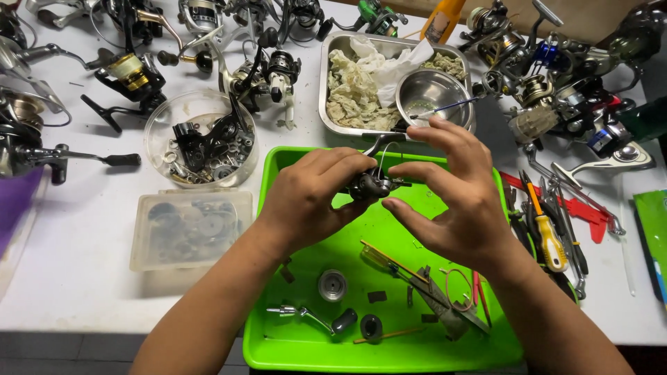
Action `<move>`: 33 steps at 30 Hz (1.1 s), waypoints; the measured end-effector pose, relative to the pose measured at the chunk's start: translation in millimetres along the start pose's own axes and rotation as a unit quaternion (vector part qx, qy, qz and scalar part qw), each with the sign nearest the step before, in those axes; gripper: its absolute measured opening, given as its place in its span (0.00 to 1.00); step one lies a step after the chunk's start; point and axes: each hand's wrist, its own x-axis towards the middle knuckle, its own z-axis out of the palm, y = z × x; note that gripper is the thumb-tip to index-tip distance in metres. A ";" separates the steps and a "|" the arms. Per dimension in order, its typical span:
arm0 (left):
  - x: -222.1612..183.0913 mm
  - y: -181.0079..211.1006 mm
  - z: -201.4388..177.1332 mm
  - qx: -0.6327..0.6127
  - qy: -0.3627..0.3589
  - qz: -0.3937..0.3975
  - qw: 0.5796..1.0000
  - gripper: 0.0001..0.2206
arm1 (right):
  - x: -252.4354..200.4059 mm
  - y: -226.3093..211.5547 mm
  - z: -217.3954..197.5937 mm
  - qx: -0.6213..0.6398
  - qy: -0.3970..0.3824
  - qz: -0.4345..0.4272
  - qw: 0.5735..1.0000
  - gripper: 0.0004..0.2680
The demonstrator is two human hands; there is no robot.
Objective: Assembling the internal mechanical components of a fishing reel on a workbench.
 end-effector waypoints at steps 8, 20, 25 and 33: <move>-3.8 -3.6 4.1 0.003 -0.014 0.005 1.000 0.18 | -4.3 6.2 9.1 -0.008 0.005 -0.002 1.000 0.07; -1.3 -2.0 3.6 0.018 -0.025 0.010 0.999 0.18 | -5.6 11.7 8.4 0.001 0.022 -0.016 1.000 0.05; -1.9 -2.3 3.3 0.026 -0.030 0.010 0.999 0.18 | -6.5 11.7 8.2 0.016 0.018 -0.013 1.000 0.06; -2.2 -1.7 2.6 0.038 -0.029 0.022 0.999 0.19 | -9.1 11.5 8.3 0.010 0.019 -0.016 1.000 0.06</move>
